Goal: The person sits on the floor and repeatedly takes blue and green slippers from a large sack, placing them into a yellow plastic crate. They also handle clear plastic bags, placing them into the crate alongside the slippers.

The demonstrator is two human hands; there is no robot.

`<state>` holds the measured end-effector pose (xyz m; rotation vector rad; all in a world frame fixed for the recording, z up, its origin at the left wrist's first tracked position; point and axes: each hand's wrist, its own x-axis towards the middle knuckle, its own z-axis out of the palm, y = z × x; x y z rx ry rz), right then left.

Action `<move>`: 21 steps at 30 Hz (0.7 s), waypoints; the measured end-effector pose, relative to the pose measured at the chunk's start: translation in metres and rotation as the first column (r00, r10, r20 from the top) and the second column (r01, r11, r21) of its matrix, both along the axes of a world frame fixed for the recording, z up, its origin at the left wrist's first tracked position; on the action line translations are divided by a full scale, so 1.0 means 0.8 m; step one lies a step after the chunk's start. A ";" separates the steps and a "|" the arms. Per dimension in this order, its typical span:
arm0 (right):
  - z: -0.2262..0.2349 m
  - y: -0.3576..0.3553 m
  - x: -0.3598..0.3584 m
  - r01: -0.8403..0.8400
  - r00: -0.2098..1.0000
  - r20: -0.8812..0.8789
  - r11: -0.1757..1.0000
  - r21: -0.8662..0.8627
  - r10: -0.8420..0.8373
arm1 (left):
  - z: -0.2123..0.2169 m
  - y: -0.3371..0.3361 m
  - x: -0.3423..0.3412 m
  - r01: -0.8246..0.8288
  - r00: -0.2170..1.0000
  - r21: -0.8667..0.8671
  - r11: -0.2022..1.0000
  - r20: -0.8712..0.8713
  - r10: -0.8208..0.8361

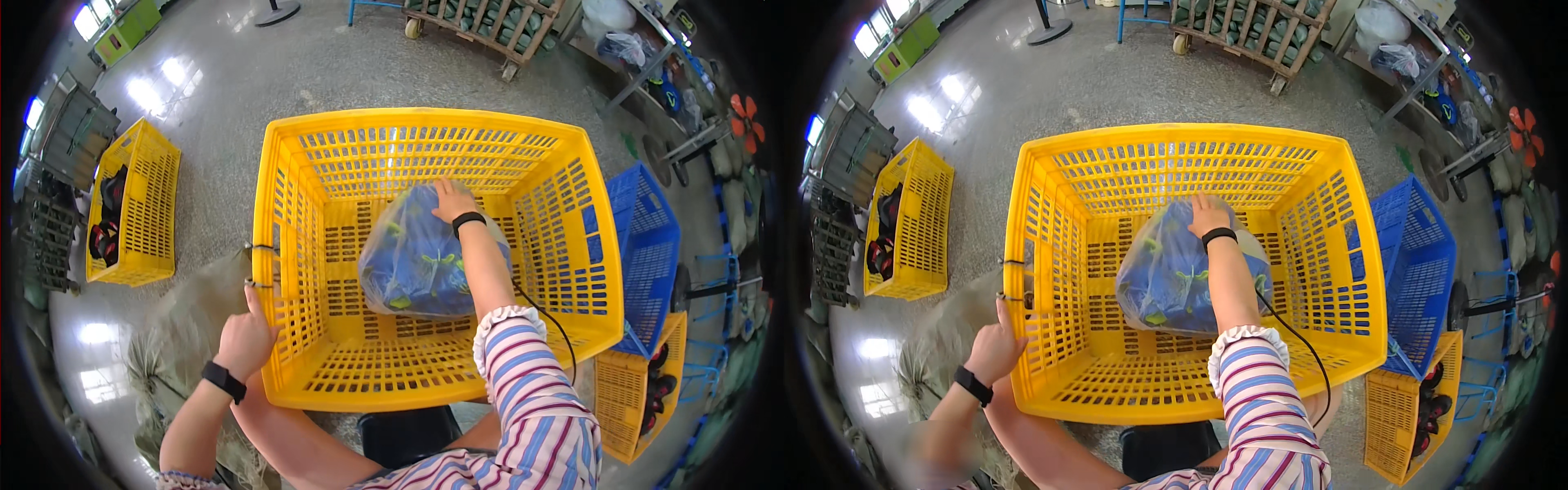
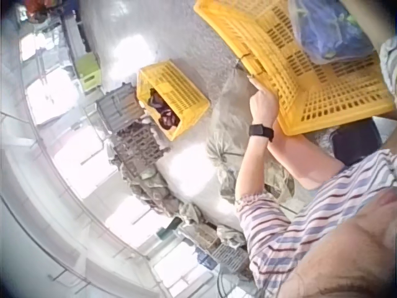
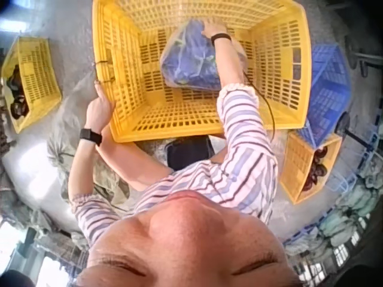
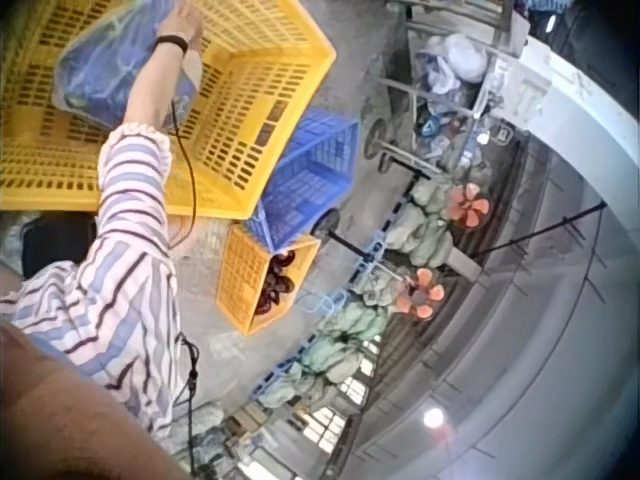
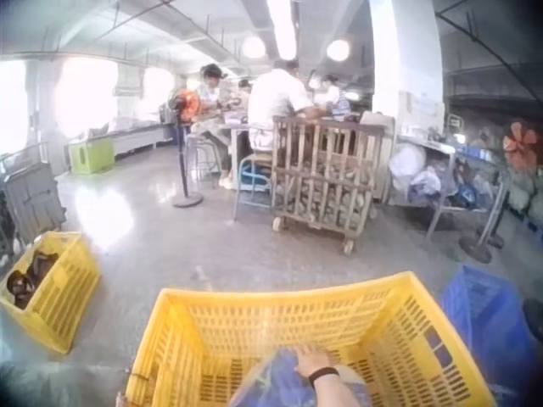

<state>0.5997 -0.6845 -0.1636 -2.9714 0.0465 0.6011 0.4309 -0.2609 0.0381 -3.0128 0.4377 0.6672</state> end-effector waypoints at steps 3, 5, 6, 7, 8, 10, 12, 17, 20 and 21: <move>-0.017 0.023 -0.020 0.085 0.995 -0.061 0.996 0.038 -0.083 | 0.001 -0.001 -0.006 -0.041 0.999 0.065 0.997 -0.023 0.043; -0.016 0.024 -0.034 0.225 0.948 -0.256 0.967 0.120 -0.189 | -0.002 0.001 -0.011 -0.042 0.999 0.100 0.994 0.003 0.042; -0.024 0.020 -0.043 0.193 0.962 -0.229 0.967 0.169 -0.152 | -0.008 0.005 -0.013 -0.023 1.000 0.095 0.995 0.023 0.021; -0.042 0.005 -0.053 0.179 0.971 -0.192 0.960 0.214 -0.138 | -0.008 0.000 -0.007 -0.005 1.000 0.090 0.996 0.026 0.003; -0.049 -0.005 -0.061 0.155 0.981 -0.157 0.955 0.255 -0.118 | -0.007 -0.006 0.000 0.005 1.000 0.084 0.996 0.025 -0.007; -0.016 0.004 -0.080 0.017 0.999 -0.045 0.925 0.380 0.000 | -0.006 -0.007 -0.002 -0.034 0.999 0.038 0.999 0.032 0.032; 0.048 0.028 -0.111 -0.063 0.995 0.094 0.888 0.456 0.022 | -0.018 0.004 -0.006 -0.085 0.995 -0.002 0.996 0.050 0.085; 0.241 0.015 -0.192 -0.363 0.913 0.380 0.720 0.592 0.148 | -0.008 -0.007 -0.016 -0.152 0.967 0.115 0.982 0.222 0.124; 0.372 0.001 -0.270 -0.232 0.950 0.312 0.665 0.710 -0.001 | 0.056 -0.049 -0.050 0.011 0.938 -0.098 0.995 0.345 0.024; 0.419 0.007 -0.299 -0.122 0.984 0.176 0.582 0.804 -0.037 | 0.078 -0.067 -0.063 0.079 0.920 -0.216 0.973 0.392 0.012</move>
